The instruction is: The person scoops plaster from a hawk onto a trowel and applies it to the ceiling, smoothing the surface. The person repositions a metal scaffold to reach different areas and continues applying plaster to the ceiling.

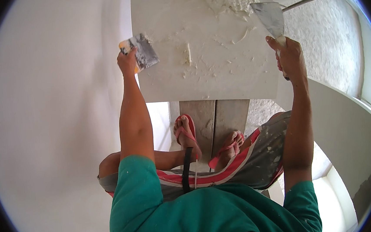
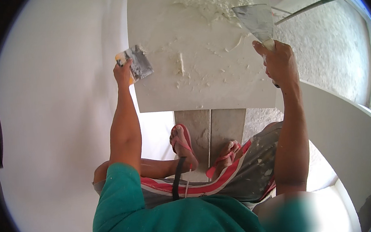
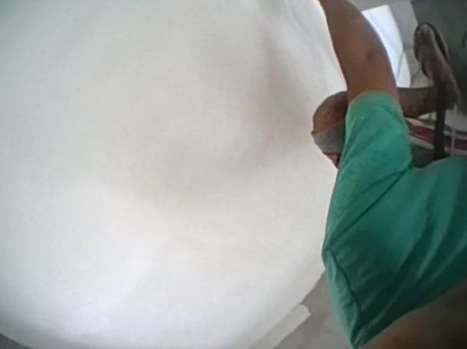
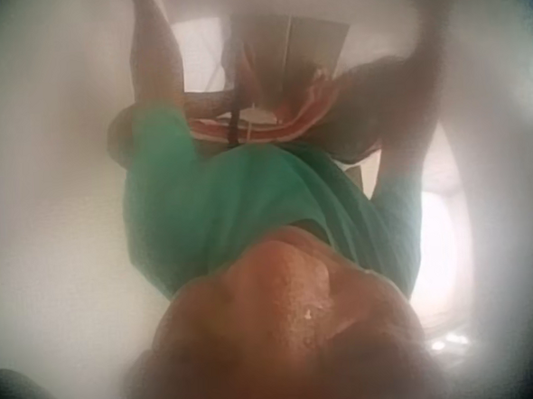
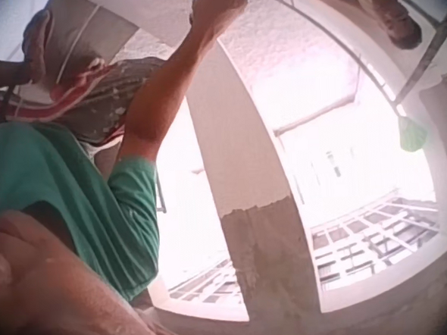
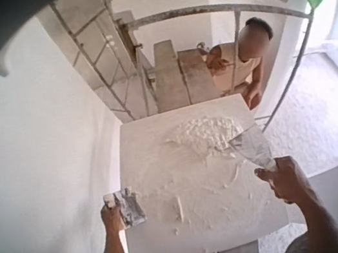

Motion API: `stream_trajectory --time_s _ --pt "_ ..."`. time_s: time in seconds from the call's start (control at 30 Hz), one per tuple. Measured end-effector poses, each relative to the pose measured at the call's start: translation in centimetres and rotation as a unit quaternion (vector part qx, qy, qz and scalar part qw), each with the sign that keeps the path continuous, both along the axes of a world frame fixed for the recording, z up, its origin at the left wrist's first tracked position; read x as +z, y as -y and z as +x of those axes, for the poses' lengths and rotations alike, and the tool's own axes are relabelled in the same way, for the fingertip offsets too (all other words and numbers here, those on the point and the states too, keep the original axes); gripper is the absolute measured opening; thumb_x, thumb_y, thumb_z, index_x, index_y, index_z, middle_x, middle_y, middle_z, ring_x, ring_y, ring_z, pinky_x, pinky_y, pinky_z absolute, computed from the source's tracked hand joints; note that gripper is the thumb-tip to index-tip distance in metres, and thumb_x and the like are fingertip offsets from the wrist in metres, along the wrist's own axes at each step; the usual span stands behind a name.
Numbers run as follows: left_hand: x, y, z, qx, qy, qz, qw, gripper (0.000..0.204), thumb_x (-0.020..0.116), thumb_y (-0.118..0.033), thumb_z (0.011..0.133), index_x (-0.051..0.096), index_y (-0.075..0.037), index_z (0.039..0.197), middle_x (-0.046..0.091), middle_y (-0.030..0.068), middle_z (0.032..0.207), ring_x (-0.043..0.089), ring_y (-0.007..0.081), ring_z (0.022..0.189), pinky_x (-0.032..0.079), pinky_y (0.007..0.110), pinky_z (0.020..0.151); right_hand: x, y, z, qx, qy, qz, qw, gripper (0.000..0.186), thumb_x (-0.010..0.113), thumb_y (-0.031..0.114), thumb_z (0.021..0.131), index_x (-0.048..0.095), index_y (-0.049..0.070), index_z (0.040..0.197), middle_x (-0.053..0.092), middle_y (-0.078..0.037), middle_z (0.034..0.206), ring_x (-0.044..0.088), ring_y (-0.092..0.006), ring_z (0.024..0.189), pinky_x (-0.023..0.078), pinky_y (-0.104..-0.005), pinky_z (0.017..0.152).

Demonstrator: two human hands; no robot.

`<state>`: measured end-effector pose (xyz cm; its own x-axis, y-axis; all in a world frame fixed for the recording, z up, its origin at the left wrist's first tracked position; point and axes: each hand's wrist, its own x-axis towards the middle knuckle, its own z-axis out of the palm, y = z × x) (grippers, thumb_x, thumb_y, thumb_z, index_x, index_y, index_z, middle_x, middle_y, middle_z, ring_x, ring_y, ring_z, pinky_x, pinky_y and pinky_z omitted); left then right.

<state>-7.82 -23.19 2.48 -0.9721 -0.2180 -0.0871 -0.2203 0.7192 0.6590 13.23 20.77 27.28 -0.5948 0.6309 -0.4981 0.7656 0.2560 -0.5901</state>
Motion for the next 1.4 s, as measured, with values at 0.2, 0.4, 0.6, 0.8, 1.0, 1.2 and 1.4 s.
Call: stream_trajectory --time_s 0.2,0.4,0.6,0.8,1.0,1.2,1.4 --pt "2.5 -1.9 -3.3 -0.188 -0.05 -0.13 0.972 0.05 0.079 -0.042 0.073 0.064 0.005 0.085 0.069 0.0251 0.086 0.067 0.0417 0.085 0.051 0.046 0.079 0.0 0.0 0.1 -0.001 -0.008 -0.002 1.0 0.038 0.07 0.037 0.086 0.061 0.002 0.074 0.051 -0.002 0.057 0.047 -0.0102 0.043 0.039 -0.0296 0.042" --pt "3.2 -2.3 -3.0 -0.247 0.007 -0.036 0.968 0.048 0.078 -0.039 0.074 0.065 0.004 0.089 0.07 0.0234 0.087 0.068 0.0393 0.085 0.052 0.044 0.077 0.2 0.4 -0.1 0.014 0.0 0.014 1.0 0.039 0.07 0.037 0.088 0.06 0.002 0.072 0.051 -0.002 0.057 0.046 -0.0101 0.043 0.039 -0.0294 0.042" --pt "2.8 -2.9 -3.5 -0.199 0.065 0.006 0.978 0.047 0.079 -0.039 0.075 0.066 0.003 0.091 0.071 0.0226 0.091 0.069 0.0374 0.09 0.052 0.043 0.078 0.0 0.2 -0.1 0.011 -0.004 0.01 1.0 0.041 0.07 0.038 0.087 0.06 0.002 0.072 0.052 -0.002 0.057 0.049 -0.0111 0.043 0.04 -0.0302 0.042" --pt "3.5 -4.0 -1.4 -0.128 0.091 0.004 0.988 0.052 0.078 -0.04 0.076 0.063 0.006 0.095 0.069 0.0255 0.095 0.066 0.0425 0.09 0.051 0.045 0.079 0.2 0.1 0.0 0.005 0.01 -0.002 1.0 0.041 0.07 0.039 0.087 0.06 0.003 0.072 0.051 -0.002 0.056 0.049 -0.0117 0.042 0.041 -0.031 0.042" --pt "3.1 -4.3 0.6 -0.265 0.016 -0.05 0.963 0.04 0.078 -0.034 0.077 0.066 0.002 0.092 0.069 0.0239 0.089 0.067 0.0398 0.086 0.052 0.043 0.076 0.4 0.3 0.1 0.021 -0.012 -0.01 1.0 0.041 0.07 0.039 0.087 0.06 0.002 0.073 0.051 -0.002 0.056 0.049 -0.0111 0.043 0.04 -0.0308 0.042" --pt "2.1 1.4 -1.4 -0.091 0.077 -0.067 0.991 0.05 0.078 -0.042 0.073 0.068 0.002 0.094 0.071 0.0204 0.089 0.068 0.037 0.086 0.051 0.044 0.08 0.2 -0.3 0.4 -0.001 -0.001 0.004 1.0 0.041 0.07 0.037 0.087 0.058 0.002 0.072 0.049 -0.002 0.055 0.048 -0.0111 0.043 0.039 -0.0308 0.041" --pt "0.9 -1.3 -5.4 -0.163 0.025 -0.081 0.983 0.056 0.078 -0.044 0.072 0.066 0.005 0.095 0.069 0.0262 0.094 0.066 0.0427 0.093 0.05 0.047 0.083 0.2 -0.6 0.8 -0.022 0.025 0.006 0.999 0.041 0.07 0.036 0.087 0.057 0.002 0.07 0.049 -0.002 0.055 0.047 -0.0111 0.042 0.038 -0.03 0.041"
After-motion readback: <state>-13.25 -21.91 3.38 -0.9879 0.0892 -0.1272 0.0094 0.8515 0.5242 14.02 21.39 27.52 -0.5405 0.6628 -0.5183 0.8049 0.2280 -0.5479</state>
